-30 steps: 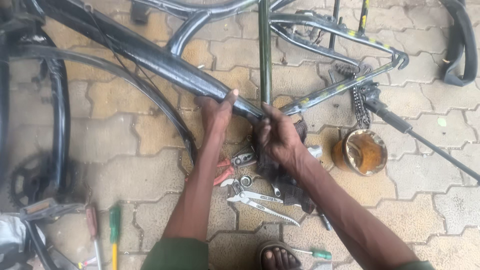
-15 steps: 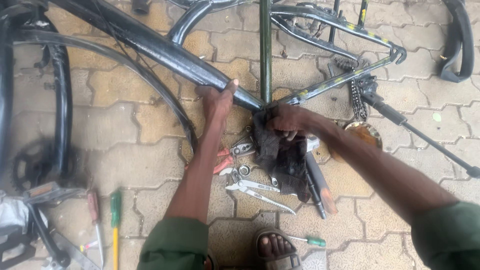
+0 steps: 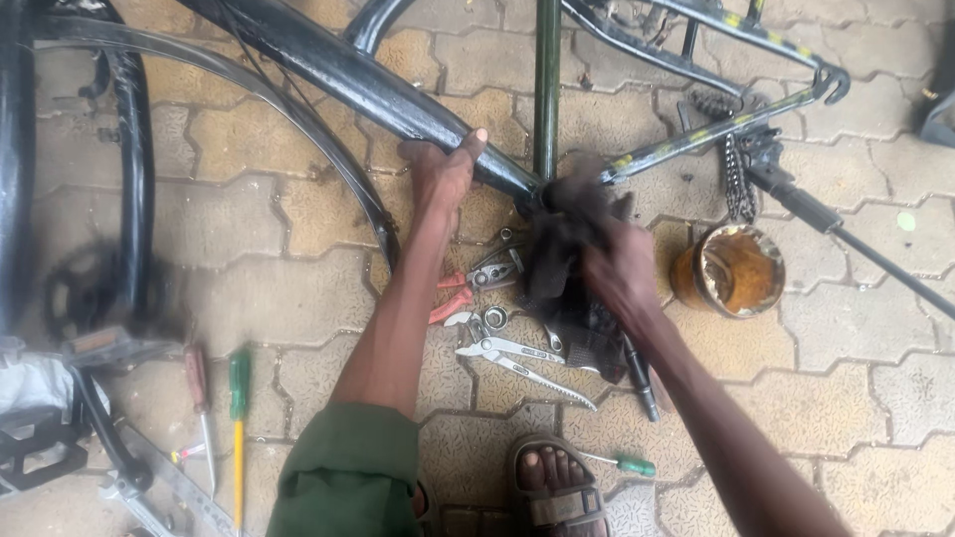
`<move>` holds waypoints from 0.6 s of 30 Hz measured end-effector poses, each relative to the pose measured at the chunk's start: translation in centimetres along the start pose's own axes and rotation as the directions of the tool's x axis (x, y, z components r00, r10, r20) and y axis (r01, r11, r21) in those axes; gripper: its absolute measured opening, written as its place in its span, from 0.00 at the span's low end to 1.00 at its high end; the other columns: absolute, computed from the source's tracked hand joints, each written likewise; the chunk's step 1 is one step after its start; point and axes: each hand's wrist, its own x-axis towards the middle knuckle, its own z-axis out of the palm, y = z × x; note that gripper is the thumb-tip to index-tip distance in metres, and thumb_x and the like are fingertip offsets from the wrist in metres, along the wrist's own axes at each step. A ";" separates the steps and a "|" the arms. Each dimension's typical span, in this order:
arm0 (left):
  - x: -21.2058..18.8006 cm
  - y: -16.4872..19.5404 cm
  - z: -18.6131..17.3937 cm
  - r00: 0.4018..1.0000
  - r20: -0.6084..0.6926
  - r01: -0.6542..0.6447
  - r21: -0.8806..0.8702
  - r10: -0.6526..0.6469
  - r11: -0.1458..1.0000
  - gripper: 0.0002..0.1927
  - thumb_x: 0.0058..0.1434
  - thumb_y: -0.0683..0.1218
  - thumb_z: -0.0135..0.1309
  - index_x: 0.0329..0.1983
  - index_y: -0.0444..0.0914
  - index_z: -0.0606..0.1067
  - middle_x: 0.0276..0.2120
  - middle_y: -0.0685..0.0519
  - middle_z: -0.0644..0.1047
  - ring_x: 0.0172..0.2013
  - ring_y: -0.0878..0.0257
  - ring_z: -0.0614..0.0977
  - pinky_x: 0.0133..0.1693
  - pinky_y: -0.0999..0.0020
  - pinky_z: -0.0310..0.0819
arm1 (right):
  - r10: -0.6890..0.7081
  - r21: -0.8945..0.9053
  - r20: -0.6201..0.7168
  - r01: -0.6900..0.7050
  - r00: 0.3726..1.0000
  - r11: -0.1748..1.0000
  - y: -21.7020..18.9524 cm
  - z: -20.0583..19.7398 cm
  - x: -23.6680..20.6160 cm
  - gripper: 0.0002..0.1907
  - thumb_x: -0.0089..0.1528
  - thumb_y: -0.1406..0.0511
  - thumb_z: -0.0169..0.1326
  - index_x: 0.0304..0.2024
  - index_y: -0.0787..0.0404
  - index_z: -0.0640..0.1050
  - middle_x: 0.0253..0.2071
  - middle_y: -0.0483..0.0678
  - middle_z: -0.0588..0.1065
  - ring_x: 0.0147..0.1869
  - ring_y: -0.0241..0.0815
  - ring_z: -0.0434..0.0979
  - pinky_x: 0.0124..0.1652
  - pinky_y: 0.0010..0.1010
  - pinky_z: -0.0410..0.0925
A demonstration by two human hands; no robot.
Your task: The person kneels on a paved floor beside an upside-down bicycle frame and cleans small metal parts with a dark rag. They then take grease from an open tin, pack it into a bearing cup, and use a hammer to seat the part into the bicycle frame before wrapping components in a white cloth.
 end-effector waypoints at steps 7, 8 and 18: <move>0.6 -1.2 0.1 0.997 0.024 -0.080 -0.011 0.080 0.997 0.52 0.64 0.56 0.59 0.71 0.24 0.40 0.68 0.29 0.56 0.68 0.43 0.63 0.70 0.55 0.54 | 0.139 0.902 0.331 -0.269 0.934 -0.337 5.3 -0.6 -6.5 0.15 0.58 0.70 0.47 0.44 0.68 0.79 0.43 0.53 0.80 0.51 0.47 0.79 0.56 0.42 0.73; 0.4 -1.4 0.3 0.997 0.019 -0.074 0.011 0.074 0.997 0.47 0.64 0.57 0.57 0.71 0.26 0.47 0.65 0.32 0.63 0.65 0.44 0.69 0.68 0.55 0.59 | 0.168 0.897 0.336 -0.260 0.927 -0.358 5.9 -0.2 -6.5 0.14 0.57 0.69 0.48 0.42 0.67 0.79 0.41 0.54 0.80 0.49 0.47 0.80 0.56 0.44 0.73; -4.9 -8.0 2.9 0.693 0.593 -0.486 -0.036 0.411 0.873 0.22 0.74 0.61 0.43 0.37 0.39 0.73 0.28 0.47 0.67 0.30 0.57 0.72 0.35 0.54 0.71 | -0.080 0.714 0.330 -0.304 0.941 -0.631 9.3 1.6 -6.3 0.14 0.61 0.67 0.51 0.44 0.71 0.79 0.40 0.59 0.80 0.42 0.50 0.82 0.47 0.40 0.76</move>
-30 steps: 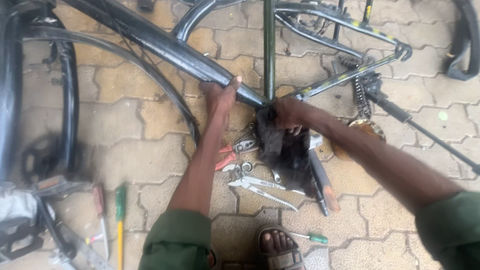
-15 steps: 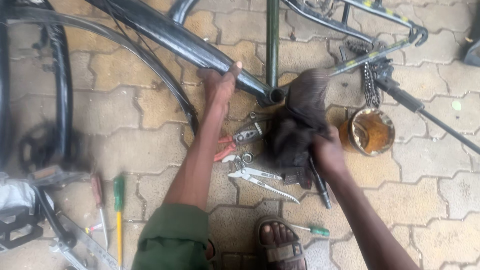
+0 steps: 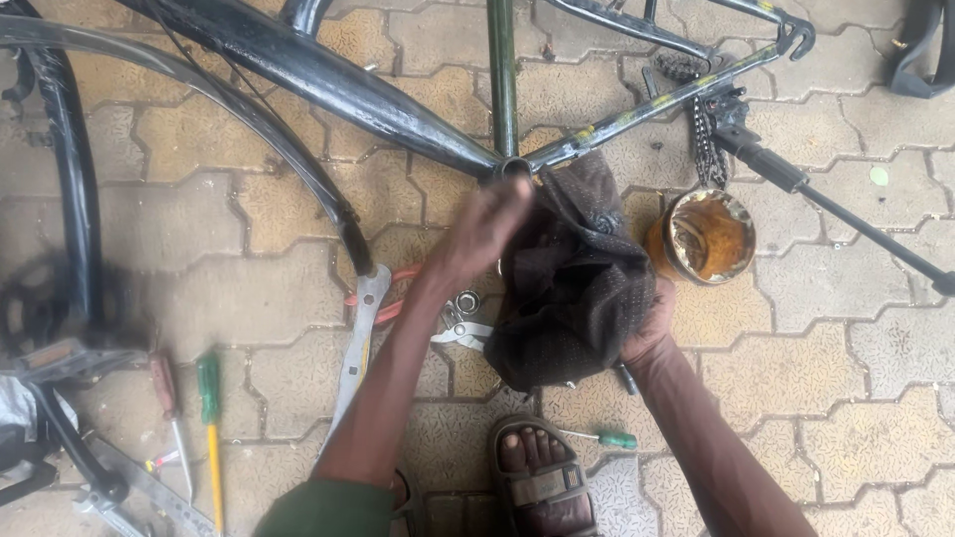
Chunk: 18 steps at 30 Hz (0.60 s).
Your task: The person kneels on a paved floor beside an upside-down bicycle frame and cleans small metal parts with a dark rag. They then take grease from an open tin, pack it into a bearing cup, and use a hammer to seat the part into the bicycle frame before wrapping components in a white cloth.
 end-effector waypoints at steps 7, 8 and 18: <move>-2.1 1.6 -0.7 0.931 0.358 0.012 0.154 -0.067 0.988 0.28 0.62 0.62 0.53 0.62 0.46 0.72 0.47 0.45 0.79 0.40 0.53 0.80 0.45 0.46 0.77 | -0.174 -0.168 0.347 0.243 0.922 0.955 -0.9 -0.2 -0.2 0.14 0.60 0.73 0.55 0.49 0.71 0.77 0.46 0.55 0.79 0.50 0.44 0.81 0.52 0.30 0.75; -2.0 2.0 -0.6 0.904 0.369 0.138 0.225 -0.216 0.964 0.28 0.59 0.61 0.54 0.61 0.49 0.74 0.45 0.45 0.82 0.36 0.51 0.82 0.45 0.46 0.80 | -0.223 -0.281 0.122 0.250 0.967 0.927 -1.4 0.1 -0.2 0.14 0.60 0.67 0.54 0.47 0.67 0.77 0.45 0.54 0.79 0.50 0.43 0.81 0.50 0.33 0.75; -3.7 2.8 -5.1 0.994 0.079 0.081 -0.054 -0.076 0.995 0.12 0.56 0.51 0.56 0.30 0.37 0.74 0.26 0.52 0.68 0.29 0.61 0.67 0.35 0.65 0.64 | -0.247 -0.709 0.159 0.285 0.956 0.645 -5.9 5.3 -0.1 0.18 0.68 0.73 0.48 0.61 0.66 0.76 0.57 0.58 0.74 0.59 0.48 0.76 0.59 0.42 0.71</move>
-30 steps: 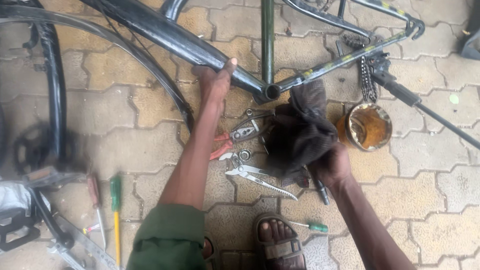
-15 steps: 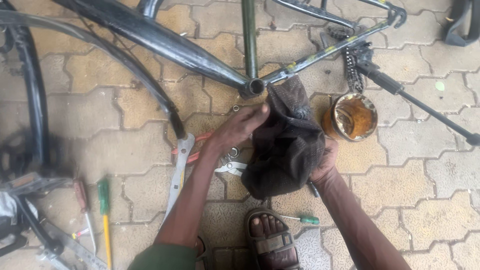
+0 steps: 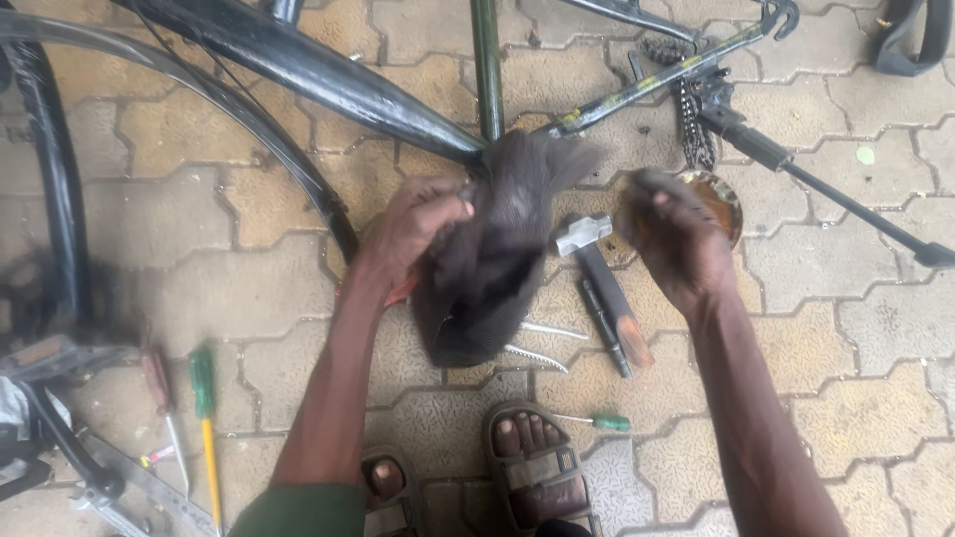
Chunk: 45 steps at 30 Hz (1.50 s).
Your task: The person kneels on a paved floor beside an upside-down bicycle frame and cleans small metal parts with a dark rag. They then take grease from an open tin, pack it into a bearing cup, and use a hammer to seat the part into the bicycle frame before wrapping components in a white cloth.
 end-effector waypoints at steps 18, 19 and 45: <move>-0.8 2.8 2.0 0.953 0.302 -0.031 0.145 -0.014 0.989 0.20 0.59 0.50 0.62 0.53 0.40 0.80 0.51 0.48 0.83 0.54 0.55 0.84 0.60 0.55 0.74 | 0.287 -0.565 0.734 0.318 0.616 0.762 -2.3 7.0 2.6 0.51 0.60 0.33 0.50 0.72 0.57 0.60 0.63 0.63 0.69 0.68 0.60 0.70 0.64 0.49 0.67; -0.8 3.2 2.1 0.963 0.263 0.003 0.221 -0.063 0.975 0.20 0.58 0.51 0.62 0.53 0.41 0.80 0.51 0.49 0.83 0.54 0.56 0.84 0.59 0.56 0.73 | 0.329 -0.549 0.763 0.288 0.557 0.785 -2.5 6.9 2.9 0.52 0.58 0.33 0.54 0.71 0.59 0.62 0.58 0.65 0.73 0.65 0.62 0.74 0.64 0.49 0.70; -2.6 7.8 0.4 0.996 -0.037 0.087 0.665 -0.084 0.742 0.10 0.62 0.52 0.61 0.42 0.44 0.84 0.53 0.53 0.77 0.53 0.56 0.77 0.54 0.47 0.69 | 0.173 -0.944 0.304 0.272 0.937 0.186 2.1 6.8 -0.2 0.16 0.65 0.59 0.57 0.50 0.62 0.79 0.44 0.54 0.79 0.44 0.49 0.81 0.47 0.42 0.75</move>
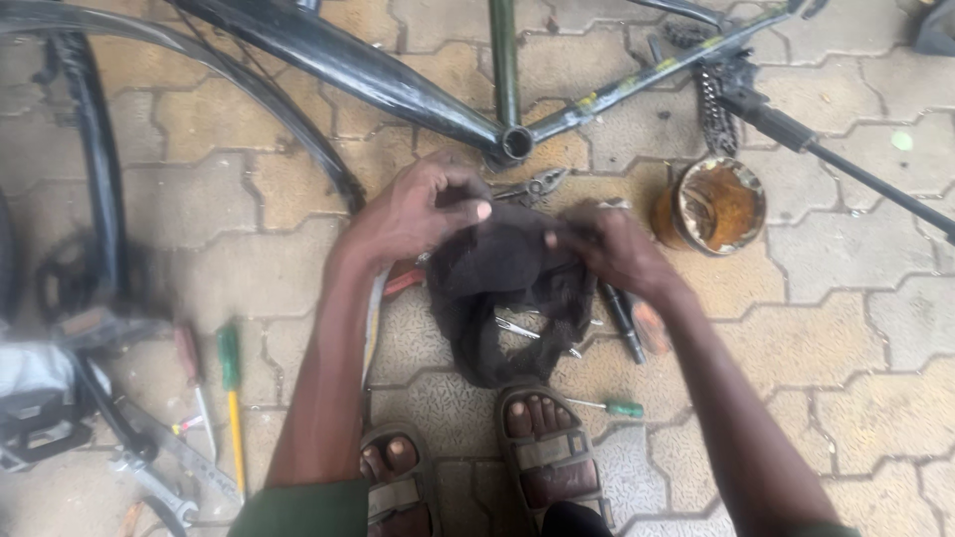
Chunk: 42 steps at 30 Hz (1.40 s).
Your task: The person kneels on a paved floor beside an upside-down bicycle frame and cleans small metal parts with a dark rag. They then take grease from an open tin, pack it into a bearing cup, and use a hammer to seat the part into the bicycle frame before wrapping components in a white cloth.
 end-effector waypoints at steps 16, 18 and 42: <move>3.7 -1.0 17.8 0.858 -0.405 0.071 -0.515 -0.315 0.854 0.19 0.72 0.55 0.44 0.50 0.34 0.71 0.39 0.45 0.77 0.40 0.52 0.82 0.43 0.52 0.79 | 0.641 0.809 -0.122 -0.298 0.758 0.507 -2.8 -2.6 1.4 0.32 0.59 0.56 0.57 0.66 0.50 0.72 0.57 0.54 0.77 0.54 0.49 0.81 0.53 0.43 0.76; 3.8 -2.0 16.2 0.702 -0.668 -0.113 -0.445 -0.246 0.888 0.19 0.72 0.54 0.44 0.51 0.32 0.69 0.42 0.44 0.74 0.41 0.54 0.81 0.42 0.53 0.81 | 0.407 0.583 -0.181 -0.235 0.895 0.778 -3.1 -3.3 2.4 0.35 0.61 0.53 0.59 0.70 0.53 0.68 0.63 0.55 0.74 0.61 0.50 0.76 0.58 0.45 0.70; 10.9 -5.6 11.2 0.890 -0.328 0.044 -0.631 -0.317 0.775 0.20 0.68 0.51 0.51 0.54 0.32 0.66 0.42 0.44 0.82 0.42 0.57 0.85 0.45 0.62 0.79 | 0.423 -0.491 0.405 -0.197 0.811 0.848 -5.4 -3.5 15.5 0.15 0.68 0.67 0.50 0.55 0.66 0.77 0.40 0.56 0.82 0.40 0.48 0.86 0.39 0.35 0.80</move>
